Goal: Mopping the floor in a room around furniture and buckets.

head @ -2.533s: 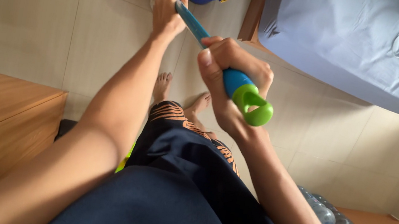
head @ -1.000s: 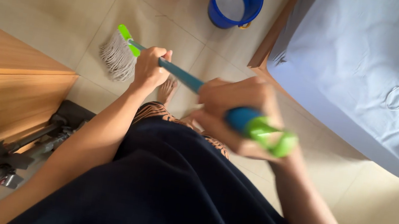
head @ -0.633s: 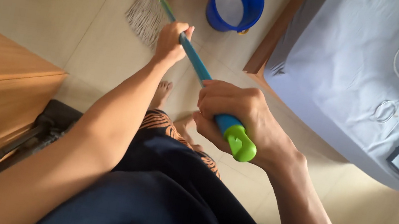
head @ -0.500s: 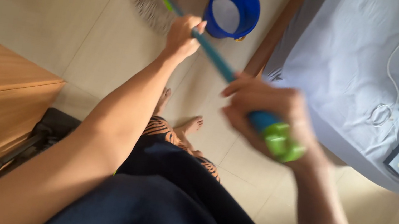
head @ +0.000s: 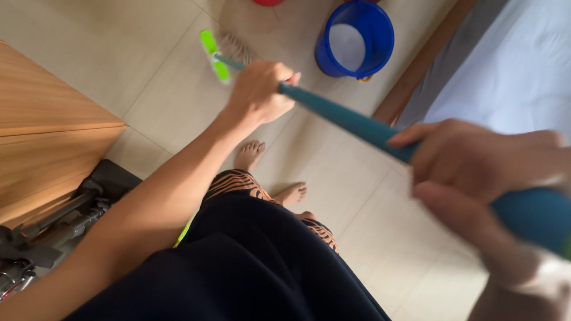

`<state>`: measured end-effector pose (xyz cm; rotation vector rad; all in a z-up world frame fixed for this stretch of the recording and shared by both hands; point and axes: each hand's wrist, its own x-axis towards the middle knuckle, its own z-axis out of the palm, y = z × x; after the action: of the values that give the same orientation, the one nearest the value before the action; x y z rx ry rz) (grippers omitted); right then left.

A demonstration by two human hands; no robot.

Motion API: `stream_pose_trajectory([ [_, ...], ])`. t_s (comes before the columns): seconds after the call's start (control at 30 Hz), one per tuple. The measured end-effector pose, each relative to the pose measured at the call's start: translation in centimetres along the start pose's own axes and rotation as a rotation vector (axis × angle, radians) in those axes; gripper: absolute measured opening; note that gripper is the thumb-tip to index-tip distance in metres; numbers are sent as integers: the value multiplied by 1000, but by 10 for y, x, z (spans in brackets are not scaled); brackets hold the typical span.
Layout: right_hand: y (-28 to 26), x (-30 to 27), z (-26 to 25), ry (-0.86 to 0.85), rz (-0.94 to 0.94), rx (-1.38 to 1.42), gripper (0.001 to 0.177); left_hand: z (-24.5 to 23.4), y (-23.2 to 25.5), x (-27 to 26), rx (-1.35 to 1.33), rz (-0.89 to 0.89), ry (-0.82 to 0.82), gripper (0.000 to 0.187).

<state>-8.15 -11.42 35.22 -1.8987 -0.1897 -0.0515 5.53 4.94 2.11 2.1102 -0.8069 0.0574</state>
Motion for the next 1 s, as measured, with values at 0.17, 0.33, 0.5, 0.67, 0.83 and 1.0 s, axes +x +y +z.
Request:
stream_pose_trajectory([
  [0.17, 11, 11, 47, -24, -73, 44, 23, -54, -37, -15, 99, -90, -102, 36],
  [0.33, 54, 17, 83, 26, -68, 82, 25, -64, -95, -21, 185, -175, -135, 33],
  [0.5, 137, 36, 122, 23, -11, 113, 13, -26, -204, -15, 396, -229, -65, 23],
  [0.67, 179, 59, 145, 118, 0, 95, 16, 24, -267, 9, 228, -535, -111, 18],
  [0.83, 182, 39, 139, 135, -6, 6, 11, 81, -272, 7, 86, -495, -148, 11],
  [1.0, 171, -4, 129, 134, -9, -97, 12, 122, -214, -15, -113, -167, -93, 15],
])
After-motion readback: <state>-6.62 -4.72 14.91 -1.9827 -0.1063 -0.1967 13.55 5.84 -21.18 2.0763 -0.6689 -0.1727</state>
